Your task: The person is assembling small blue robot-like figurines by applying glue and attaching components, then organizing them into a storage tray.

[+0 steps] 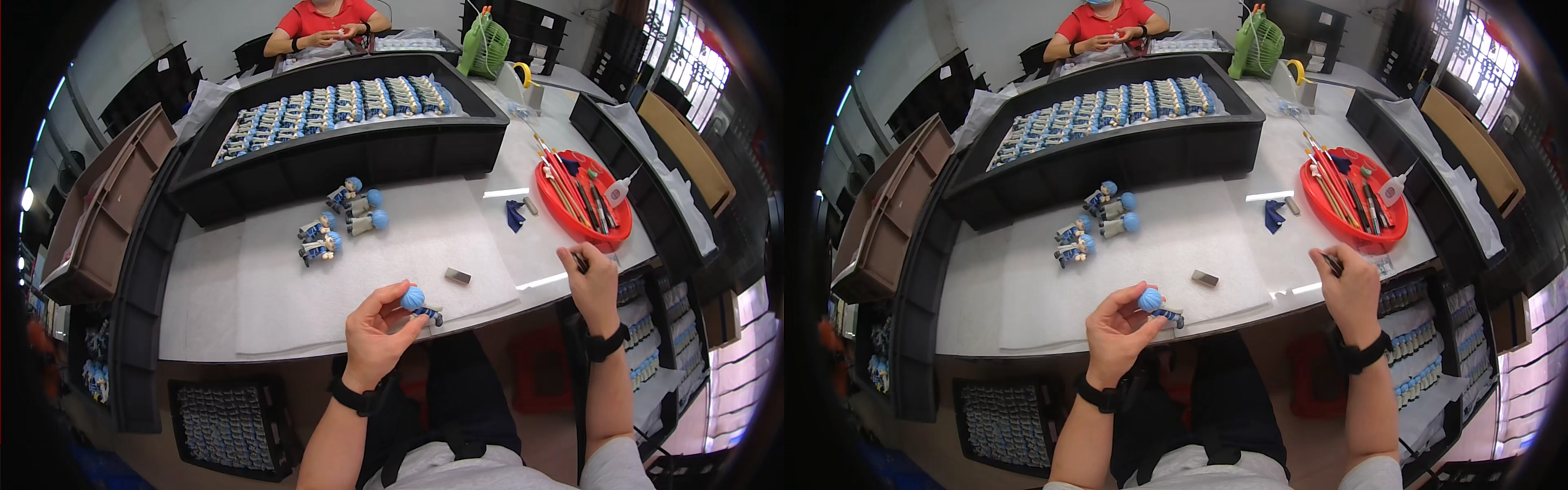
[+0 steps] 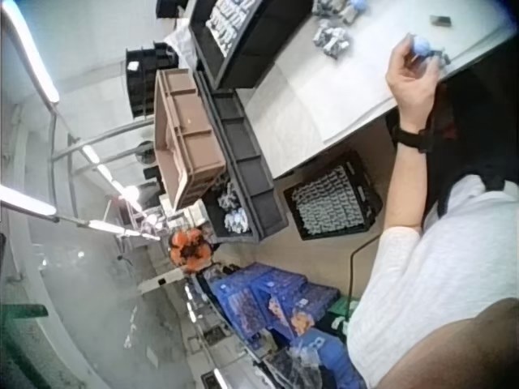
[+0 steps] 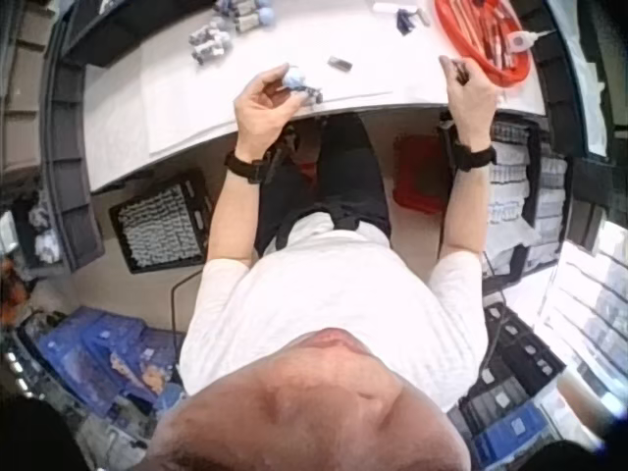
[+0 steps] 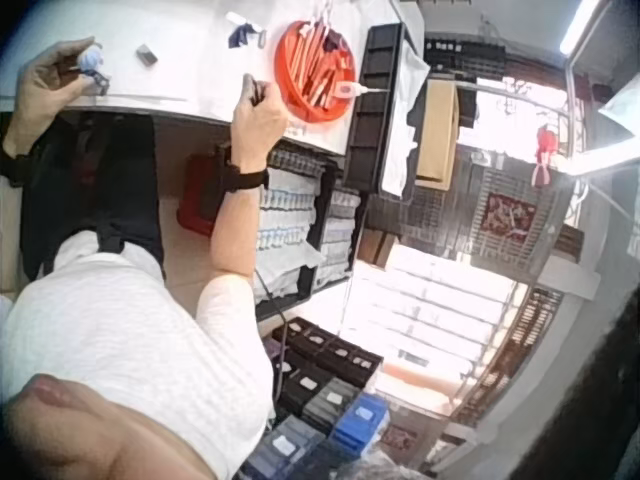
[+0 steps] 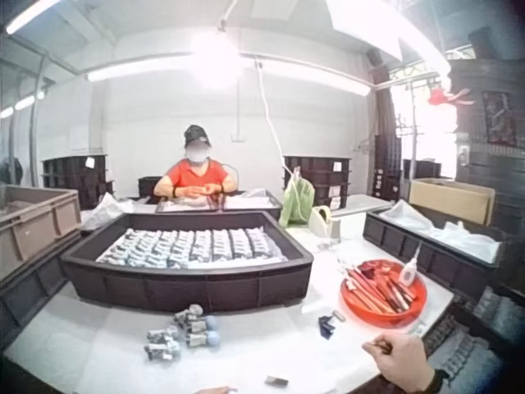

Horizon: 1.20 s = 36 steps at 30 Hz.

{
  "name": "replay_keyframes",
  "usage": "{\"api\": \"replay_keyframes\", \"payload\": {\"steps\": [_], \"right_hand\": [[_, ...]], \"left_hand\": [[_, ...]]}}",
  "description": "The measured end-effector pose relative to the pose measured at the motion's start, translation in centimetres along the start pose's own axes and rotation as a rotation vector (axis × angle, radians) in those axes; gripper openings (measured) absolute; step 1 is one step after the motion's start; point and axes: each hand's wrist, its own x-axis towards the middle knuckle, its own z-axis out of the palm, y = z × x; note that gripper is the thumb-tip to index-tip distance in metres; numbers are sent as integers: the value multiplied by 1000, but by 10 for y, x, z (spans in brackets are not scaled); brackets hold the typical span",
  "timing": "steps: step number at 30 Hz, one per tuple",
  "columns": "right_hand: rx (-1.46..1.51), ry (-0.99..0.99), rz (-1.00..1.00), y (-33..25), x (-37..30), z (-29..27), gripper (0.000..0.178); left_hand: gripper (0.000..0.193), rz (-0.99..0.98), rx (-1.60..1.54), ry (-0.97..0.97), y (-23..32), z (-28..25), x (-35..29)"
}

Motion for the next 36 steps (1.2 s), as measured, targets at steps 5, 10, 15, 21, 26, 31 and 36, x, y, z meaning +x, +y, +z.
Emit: {"api": "replay_keyframes", "payload": {"steps": [5, 10, 15, 21, 26, 31, 36], "right_hand": [[25, -302, -316, -13, 37, 41, 37], [-157, -646, -334, -16, 54, 64, 50], [-148, -494, -452, -22, 47, 53, 47], [923, -918, 13, -85, -21, 49, 43], [1152, -911, 169, -93, -46, 73, 34], [1232, -792, 221, -83, -54, 73, 31], [1090, -607, 112, -73, -56, 59, 30]], "left_hand": [[46, -40, 37, 8, 4, 0, -1], [49, -58, -19, -22, 5, 0, -1], [48, -71, -56, -25, 7, 2, -1], [43, -209, -193, 67, 10, -5, 0], [34, -147, -119, 92, 9, -8, 6], [29, -142, -71, 73, 6, -1, 5], [30, -150, -42, 61, 6, -1, -1]]}}
